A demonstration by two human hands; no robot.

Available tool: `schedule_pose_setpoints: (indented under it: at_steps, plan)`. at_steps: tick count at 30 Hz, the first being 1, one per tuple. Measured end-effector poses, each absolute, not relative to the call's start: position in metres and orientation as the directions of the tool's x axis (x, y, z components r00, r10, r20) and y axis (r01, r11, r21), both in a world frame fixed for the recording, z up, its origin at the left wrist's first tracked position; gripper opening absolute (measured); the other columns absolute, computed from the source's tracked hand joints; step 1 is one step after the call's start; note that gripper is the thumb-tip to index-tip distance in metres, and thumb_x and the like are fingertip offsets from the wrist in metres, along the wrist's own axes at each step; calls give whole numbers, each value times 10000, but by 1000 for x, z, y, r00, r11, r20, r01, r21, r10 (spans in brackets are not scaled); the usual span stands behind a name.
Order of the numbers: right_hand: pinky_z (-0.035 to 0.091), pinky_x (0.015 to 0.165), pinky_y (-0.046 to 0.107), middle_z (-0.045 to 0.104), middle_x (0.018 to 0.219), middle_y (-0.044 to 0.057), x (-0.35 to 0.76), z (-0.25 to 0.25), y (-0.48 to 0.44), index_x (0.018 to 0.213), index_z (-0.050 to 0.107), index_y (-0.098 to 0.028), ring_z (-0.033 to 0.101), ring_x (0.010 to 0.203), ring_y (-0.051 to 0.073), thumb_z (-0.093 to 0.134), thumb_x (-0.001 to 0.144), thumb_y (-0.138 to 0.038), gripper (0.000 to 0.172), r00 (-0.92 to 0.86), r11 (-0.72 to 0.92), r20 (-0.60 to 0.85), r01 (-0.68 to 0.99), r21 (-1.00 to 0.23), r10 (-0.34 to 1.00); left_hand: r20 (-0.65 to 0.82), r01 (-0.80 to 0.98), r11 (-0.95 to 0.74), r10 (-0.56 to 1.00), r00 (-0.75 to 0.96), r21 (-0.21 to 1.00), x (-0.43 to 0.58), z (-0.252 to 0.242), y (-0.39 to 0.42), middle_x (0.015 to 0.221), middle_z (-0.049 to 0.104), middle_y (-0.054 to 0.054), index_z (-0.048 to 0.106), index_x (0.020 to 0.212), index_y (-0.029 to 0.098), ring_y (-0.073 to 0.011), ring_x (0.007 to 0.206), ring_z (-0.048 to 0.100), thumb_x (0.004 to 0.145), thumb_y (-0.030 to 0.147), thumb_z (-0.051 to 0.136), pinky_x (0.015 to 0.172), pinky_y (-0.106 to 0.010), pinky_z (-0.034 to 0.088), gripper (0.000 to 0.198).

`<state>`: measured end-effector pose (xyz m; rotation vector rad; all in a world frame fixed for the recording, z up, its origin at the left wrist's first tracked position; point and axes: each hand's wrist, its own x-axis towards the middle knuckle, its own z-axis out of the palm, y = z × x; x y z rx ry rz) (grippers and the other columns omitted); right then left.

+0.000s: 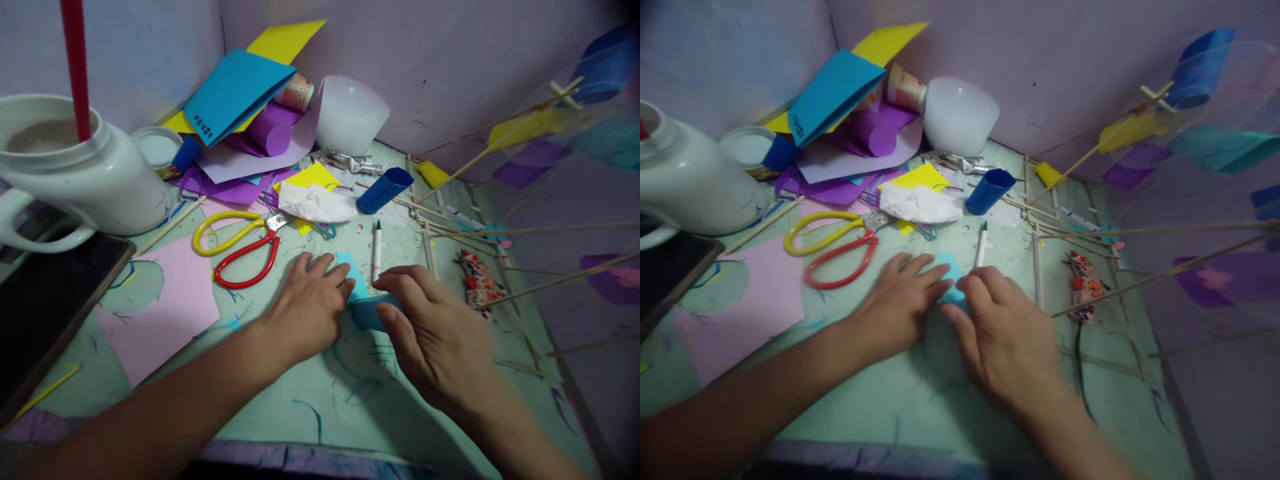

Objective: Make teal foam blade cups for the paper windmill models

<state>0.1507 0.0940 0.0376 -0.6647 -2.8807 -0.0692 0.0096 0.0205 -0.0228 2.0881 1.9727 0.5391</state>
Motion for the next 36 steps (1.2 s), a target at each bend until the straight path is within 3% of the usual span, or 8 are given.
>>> schedule_pose_setpoints:
  at_steps: [6,9,13,17,21,25,28,36]
  plan:
    - [441,566,329,628,998,110,151,38,96,970,580,-190,612,811,247,252,947,-473,434,-879,892,161,452,-24,450,98,921,-81,994,47,381,8,-21,23,1323,530,-57,550,1172,185,-313,1245,390,769,175,483,967,-541,302,409]
    - [486,778,428,547,1228,144,157,44,98,1213,494,-183,558,1068,298,268,919,-564,532,-884,896,189,388,-214,428,52,928,-64,997,48,366,7,-22,24,1354,510,-60,552,1192,189,-321,1260,374,705,174,523,972,-549,296,489]
    - [299,1061,504,353,1443,113,177,49,102,1372,330,-223,336,1328,281,268,890,-630,635,-791,828,400,225,-513,463,124,941,-70,992,31,331,8,-23,22,1328,540,-41,578,1170,198,-282,1226,418,704,112,473,969,-505,316,485]
    - [419,965,477,489,1321,119,197,29,112,1241,442,-245,517,1179,251,211,930,-540,487,-473,658,539,122,-743,697,172,945,-99,984,46,313,8,-23,23,1310,556,-44,597,1127,200,-256,1193,456,732,51,413,954,-491,349,461]
    - [519,812,397,593,1132,123,206,-2,121,1086,470,-216,633,946,193,179,934,-431,392,-226,452,429,56,-890,874,374,908,-121,926,-42,402,7,-21,24,1227,610,-87,618,1071,174,-226,1142,517,825,99,411,960,-455,400,330]
    - [518,795,352,652,981,88,210,-19,122,1063,471,-195,645,852,163,344,888,-281,233,-281,376,355,25,-926,892,650,855,-206,737,-184,476,12,-12,16,1030,666,-68,614,1006,190,-192,1009,590,836,148,507,915,-397,458,205]
    - [490,837,340,675,952,63,213,-24,124,1118,480,-185,633,921,156,412,799,-103,336,-500,449,362,61,-891,787,764,851,-271,610,-210,449,19,-6,9,990,636,-47,596,991,217,-200,975,590,776,117,587,893,-409,466,237]
    - [486,774,321,682,1007,59,211,-26,126,1202,469,-198,626,897,168,502,722,-7,518,-658,462,269,135,-877,704,818,741,-478,551,-165,472,33,-14,12,1021,581,-73,532,1075,197,-208,851,585,646,145,693,757,-393,489,461]
